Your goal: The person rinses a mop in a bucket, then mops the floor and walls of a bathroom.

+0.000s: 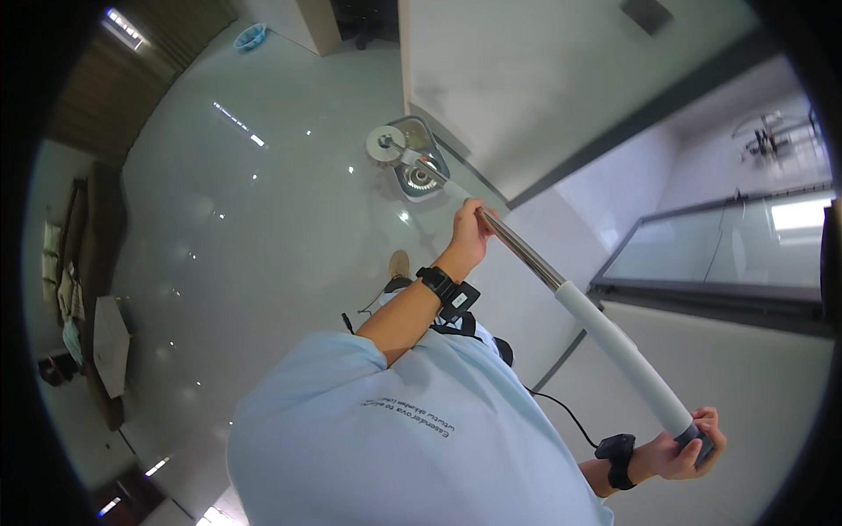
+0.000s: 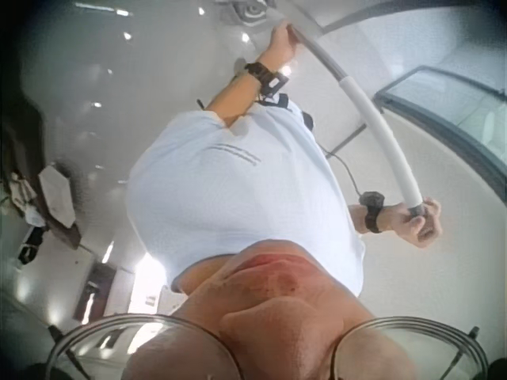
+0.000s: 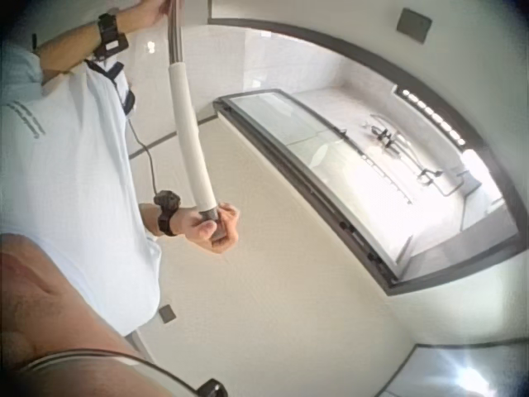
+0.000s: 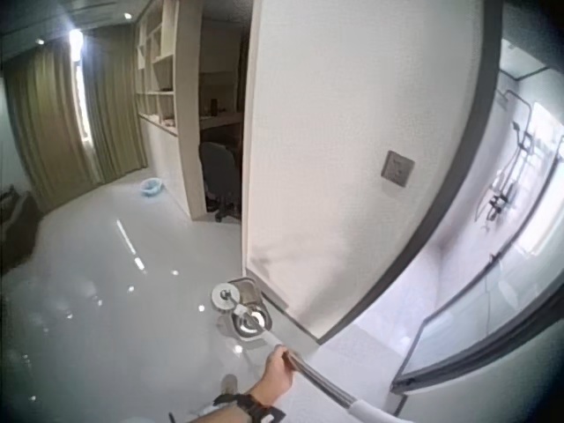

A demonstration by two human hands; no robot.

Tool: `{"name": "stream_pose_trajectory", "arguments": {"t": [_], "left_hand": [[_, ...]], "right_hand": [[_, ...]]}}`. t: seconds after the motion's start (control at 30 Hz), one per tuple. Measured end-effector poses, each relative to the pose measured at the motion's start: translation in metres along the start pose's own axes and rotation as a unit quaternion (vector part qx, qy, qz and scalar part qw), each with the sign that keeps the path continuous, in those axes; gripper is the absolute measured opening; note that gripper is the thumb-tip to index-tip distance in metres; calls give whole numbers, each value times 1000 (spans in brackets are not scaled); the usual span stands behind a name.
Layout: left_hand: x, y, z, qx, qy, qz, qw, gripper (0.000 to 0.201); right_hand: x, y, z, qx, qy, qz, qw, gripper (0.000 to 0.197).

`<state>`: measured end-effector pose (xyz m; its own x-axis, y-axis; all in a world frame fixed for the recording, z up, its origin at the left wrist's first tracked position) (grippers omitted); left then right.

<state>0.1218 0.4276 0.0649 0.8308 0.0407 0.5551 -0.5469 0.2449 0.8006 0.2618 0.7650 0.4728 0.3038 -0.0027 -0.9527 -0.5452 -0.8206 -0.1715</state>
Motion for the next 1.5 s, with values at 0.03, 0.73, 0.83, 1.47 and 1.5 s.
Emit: {"name": "stream_pose_trajectory", "arguments": {"t": [0.03, 0.73, 0.83, 1.47, 1.5], "left_hand": [[-6, -1, 13, -6, -12, 6, 1000, 10], [39, 19, 133, -122, -30, -13, 992, 23], [40, -1, 171, -170, 1, 70, 983, 27], [301, -328, 315, 192, 324, 431, 820, 23], [306, -340, 318, 178, 330, 417, 828, 38]], "right_hand": [[-4, 20, -14, -8, -9, -2, 1000, 31], [-75, 318, -84, -27, -123, -302, 945, 23], [-96, 369, -5, -112, 4, -234, 966, 21], [-201, 673, 8, -111, -211, -221, 946, 30], [-200, 678, 1, -114, -212, -218, 946, 30]]}}
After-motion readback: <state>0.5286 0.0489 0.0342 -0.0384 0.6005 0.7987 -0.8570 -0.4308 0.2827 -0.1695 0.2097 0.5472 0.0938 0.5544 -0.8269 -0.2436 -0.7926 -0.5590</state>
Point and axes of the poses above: each hand's wrist, its own x-axis away from the middle knuckle, its own y-axis out of the palm, z = x × y, the point moved 9 cm from there along -x, towards the middle knuckle, and after that the axes turned 14 degrees about -y, right-handed, at the moved point
